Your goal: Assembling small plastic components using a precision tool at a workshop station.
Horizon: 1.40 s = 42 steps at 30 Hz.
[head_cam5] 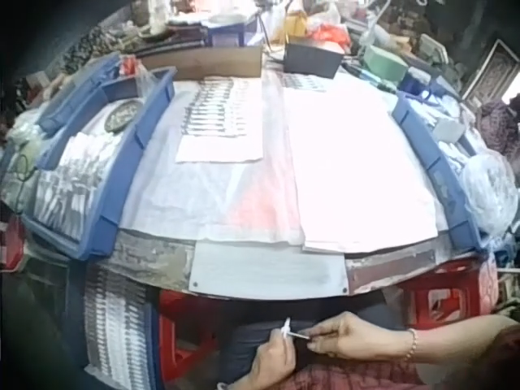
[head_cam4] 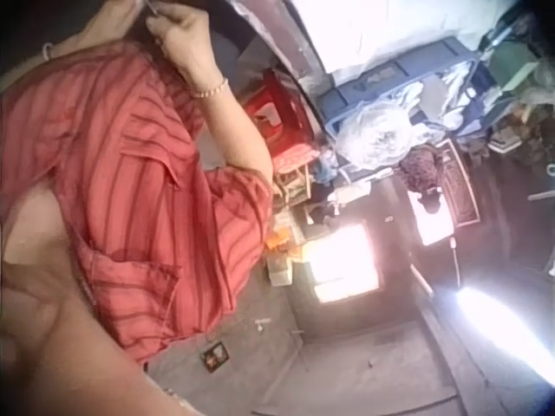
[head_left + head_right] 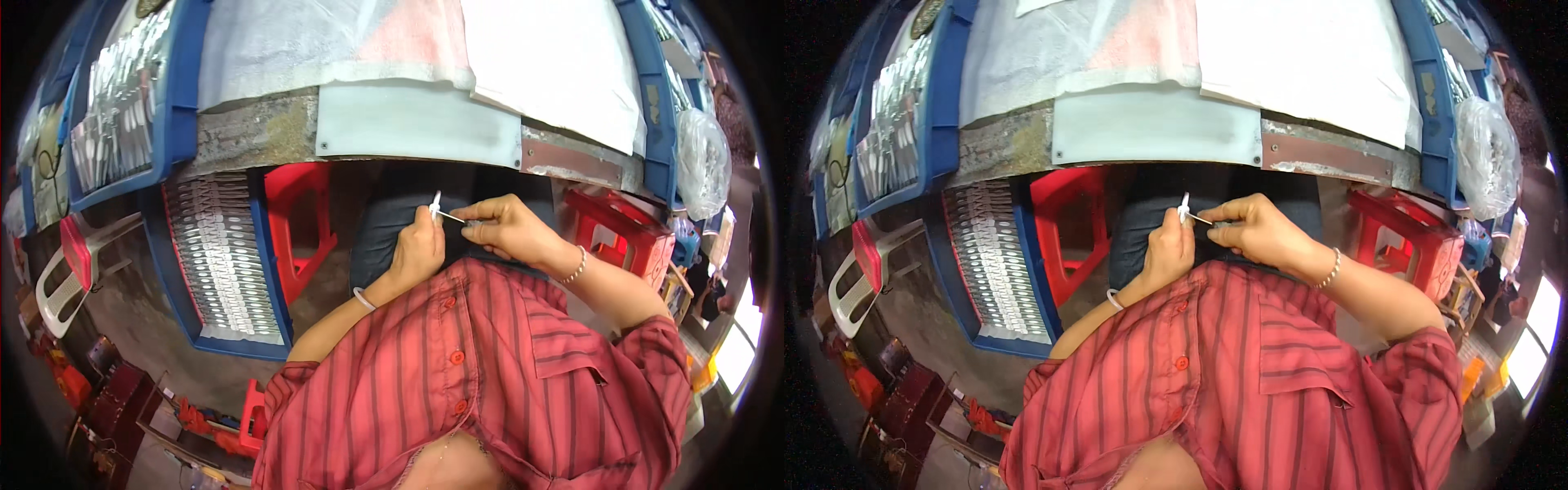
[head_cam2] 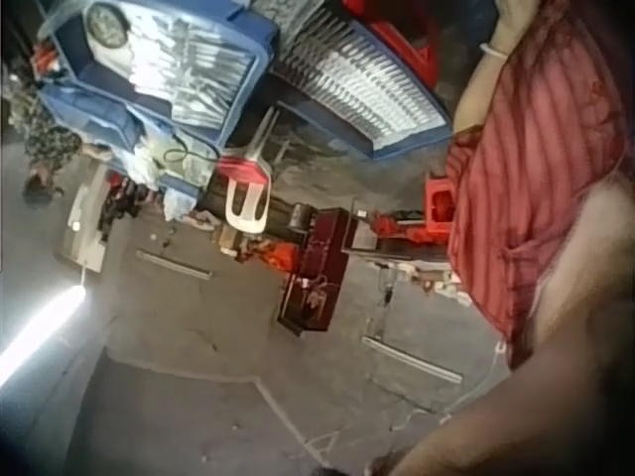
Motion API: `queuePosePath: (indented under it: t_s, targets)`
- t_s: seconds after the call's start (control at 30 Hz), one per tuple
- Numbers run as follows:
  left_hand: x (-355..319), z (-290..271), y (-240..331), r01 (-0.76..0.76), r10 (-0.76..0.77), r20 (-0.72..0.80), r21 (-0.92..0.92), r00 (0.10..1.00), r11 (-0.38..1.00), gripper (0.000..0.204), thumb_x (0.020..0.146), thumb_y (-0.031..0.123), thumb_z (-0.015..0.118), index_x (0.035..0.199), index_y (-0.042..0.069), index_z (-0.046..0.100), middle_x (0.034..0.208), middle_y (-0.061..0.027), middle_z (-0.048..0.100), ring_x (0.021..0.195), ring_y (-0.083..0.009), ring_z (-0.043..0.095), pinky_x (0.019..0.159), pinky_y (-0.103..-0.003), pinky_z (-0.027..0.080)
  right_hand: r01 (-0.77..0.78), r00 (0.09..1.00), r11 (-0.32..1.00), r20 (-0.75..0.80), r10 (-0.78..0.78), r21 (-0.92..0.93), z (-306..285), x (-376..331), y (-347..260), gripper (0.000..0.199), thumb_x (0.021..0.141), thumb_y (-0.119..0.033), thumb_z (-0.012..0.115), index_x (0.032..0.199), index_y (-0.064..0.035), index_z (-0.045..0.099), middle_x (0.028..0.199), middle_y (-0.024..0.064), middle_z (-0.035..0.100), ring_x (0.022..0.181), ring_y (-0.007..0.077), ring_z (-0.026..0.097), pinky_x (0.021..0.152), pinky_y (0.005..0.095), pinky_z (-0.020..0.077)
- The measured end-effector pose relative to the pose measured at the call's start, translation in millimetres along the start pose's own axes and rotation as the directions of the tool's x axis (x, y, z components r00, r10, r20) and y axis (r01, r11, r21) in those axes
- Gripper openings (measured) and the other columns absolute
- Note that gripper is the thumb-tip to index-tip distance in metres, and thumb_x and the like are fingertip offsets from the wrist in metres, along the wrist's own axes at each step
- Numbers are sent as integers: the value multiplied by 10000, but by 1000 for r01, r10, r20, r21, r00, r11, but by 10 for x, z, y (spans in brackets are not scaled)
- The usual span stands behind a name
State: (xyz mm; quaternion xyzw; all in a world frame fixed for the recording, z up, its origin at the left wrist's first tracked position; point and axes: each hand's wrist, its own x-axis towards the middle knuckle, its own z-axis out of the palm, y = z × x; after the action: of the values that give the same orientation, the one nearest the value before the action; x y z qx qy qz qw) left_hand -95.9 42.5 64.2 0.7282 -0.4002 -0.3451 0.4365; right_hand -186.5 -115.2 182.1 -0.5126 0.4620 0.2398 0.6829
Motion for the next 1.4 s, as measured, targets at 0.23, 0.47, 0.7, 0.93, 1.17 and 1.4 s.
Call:
queuePosePath:
  t_s: [0.23, 0.47, 0.7, 0.93, 1.17, 1.4]
  targets:
    - [-80, -98, 127, 208, -200, 59, -380, 978, 901, 161, 962, 126, 474, 863, 4, 511, 584, -136, 536, 470, -269, 546, 444, -353, 401, 537, 726, 433, 135, -674, -724, 107, -387, 124, 384, 801, 31, 595, 1182, 17, 551, 1050, 203, 557, 850, 375, 605, 726, 391, 522]
    - [-63, -134, 197, 355, -307, 179, -465, 935, 811, 192, 981, 159, 462, 880, 8, 524, 551, -32, 492, 450, -101, 489, 429, -282, 382, 544, 676, 393, 110, -728, -742, 105, -343, 252, 404, 792, 60, 593, 1191, 15, 548, 1038, 208, 546, 825, 366, 612, 692, 398, 529]
    - [-99, -58, 99, 201, -194, 55, -312, 979, 928, 155, 966, 116, 476, 878, -6, 512, 657, -145, 576, 559, -293, 596, 514, -371, 445, 439, 882, 857, -52, -469, -270, 15, -260, 196, 358, 850, 19, 551, 1207, 48, 541, 980, 160, 596, 667, 211, 569, 549, 302, 477]
    - [-65, -56, 105, 159, -150, 53, -286, 987, 945, 121, 952, 82, 486, 879, -14, 503, 733, -195, 607, 661, -374, 622, 556, -406, 461, 563, 700, 457, 103, -707, -688, 24, -236, 134, 320, 819, -6, 586, 1135, 43, 579, 901, 195, 607, 723, 342, 622, 654, 394, 504]
    - [-17, -34, 100, 63, -66, -9, -178, 998, 982, 113, 944, 78, 484, 897, -22, 461, 696, -221, 590, 640, -419, 604, 524, -452, 446, 365, 642, -39, 282, -713, -930, 146, -134, 313, 368, 797, -92, 634, 1152, -6, 584, 769, 136, 565, 555, 230, 573, 473, 329, 471]
    - [-51, 6, 58, -48, 48, -33, 5, 998, 999, 133, 929, 64, 489, 885, -42, 423, 601, -261, 538, 596, -453, 581, 479, -500, 413, -86, 994, 887, 94, 48, 454, -238, 66, 212, 237, 874, -77, 572, 1068, 44, 632, 702, 57, 612, 452, 40, 389, 395, 224, 324]
